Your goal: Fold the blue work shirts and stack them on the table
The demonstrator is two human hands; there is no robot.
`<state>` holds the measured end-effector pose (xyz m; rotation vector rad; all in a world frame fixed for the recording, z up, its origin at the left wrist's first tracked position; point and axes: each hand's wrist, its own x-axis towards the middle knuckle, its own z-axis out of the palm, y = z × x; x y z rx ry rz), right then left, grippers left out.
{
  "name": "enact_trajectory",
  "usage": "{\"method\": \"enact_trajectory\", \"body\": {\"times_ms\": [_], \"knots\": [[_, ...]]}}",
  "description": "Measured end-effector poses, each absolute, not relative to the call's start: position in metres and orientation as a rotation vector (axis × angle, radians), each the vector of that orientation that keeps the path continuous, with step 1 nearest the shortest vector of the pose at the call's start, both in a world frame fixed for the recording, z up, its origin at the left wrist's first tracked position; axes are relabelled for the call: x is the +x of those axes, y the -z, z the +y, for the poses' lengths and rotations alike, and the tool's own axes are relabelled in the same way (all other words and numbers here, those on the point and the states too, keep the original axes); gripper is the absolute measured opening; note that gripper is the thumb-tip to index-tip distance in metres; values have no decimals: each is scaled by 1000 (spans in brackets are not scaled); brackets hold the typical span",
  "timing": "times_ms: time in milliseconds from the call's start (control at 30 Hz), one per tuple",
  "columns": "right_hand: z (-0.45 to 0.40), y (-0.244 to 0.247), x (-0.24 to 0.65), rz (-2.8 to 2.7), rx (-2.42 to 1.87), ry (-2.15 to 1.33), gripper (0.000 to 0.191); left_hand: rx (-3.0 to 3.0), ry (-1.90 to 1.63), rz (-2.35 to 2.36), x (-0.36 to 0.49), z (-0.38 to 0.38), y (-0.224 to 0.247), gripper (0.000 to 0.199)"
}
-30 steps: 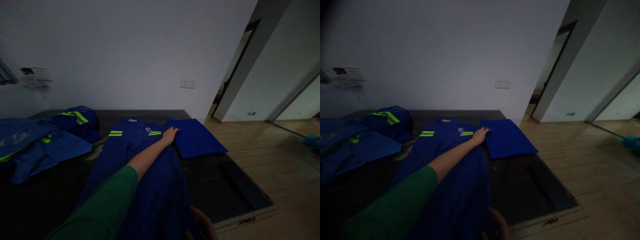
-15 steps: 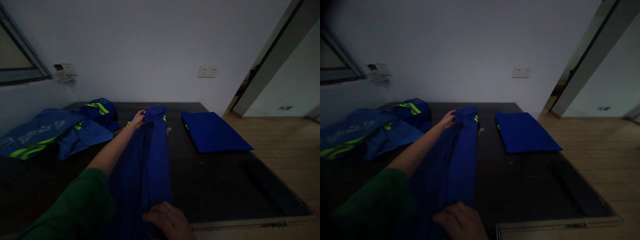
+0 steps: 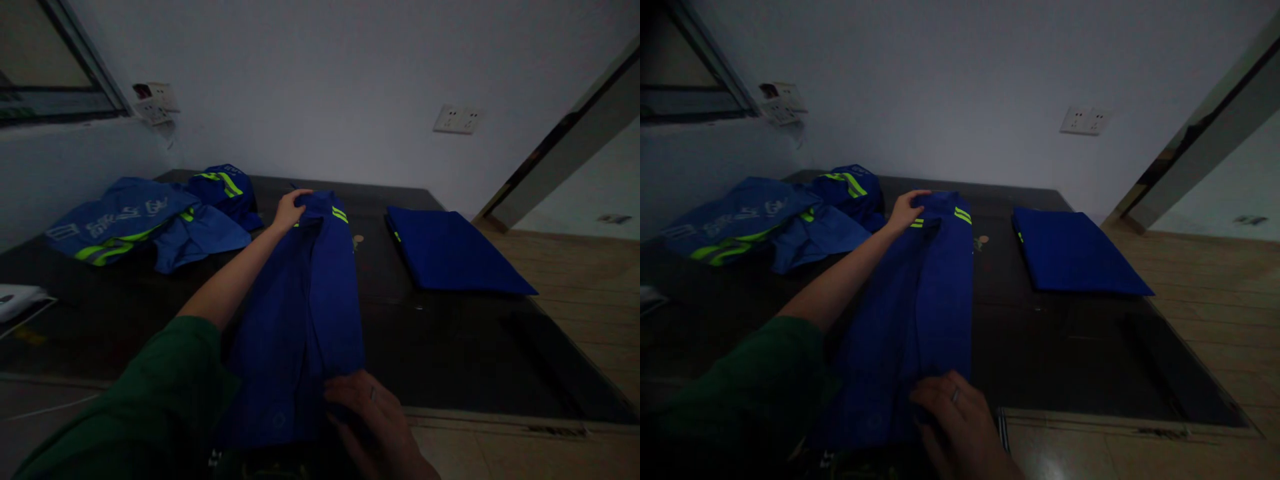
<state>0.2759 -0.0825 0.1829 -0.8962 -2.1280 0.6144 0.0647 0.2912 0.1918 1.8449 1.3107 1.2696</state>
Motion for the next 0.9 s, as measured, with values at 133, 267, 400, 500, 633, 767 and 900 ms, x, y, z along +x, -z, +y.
{"method": "enact_trajectory", "body": {"times_ms": [133,267,400,500,633,767,900], "knots": [[-87,-167,266,-2263,-973,-735,36,1904,-1107,1545,45,269,-172,56],[-88,-162,263,-2341,-991,-735,33,1871,-972,1601,38,253,-148,50],[-88,-160,263,-2353,-978,-683,23,1860,-952,1694,35,245,-150,54],[-80,-163,269,-2422,-821,-732,30,2010,-939,1679,40,219,-169,49],[-54,-183,295,-2338,-795,-891,30,2417,-563,947,59,129,-196,31],[-7,-192,323,-2159,-1218,-746,22,2567,-129,266,74,31,-199,48],[44,-167,327,-2333,-1317,-514,38,2481,36,162,80,0,-198,63]]}}
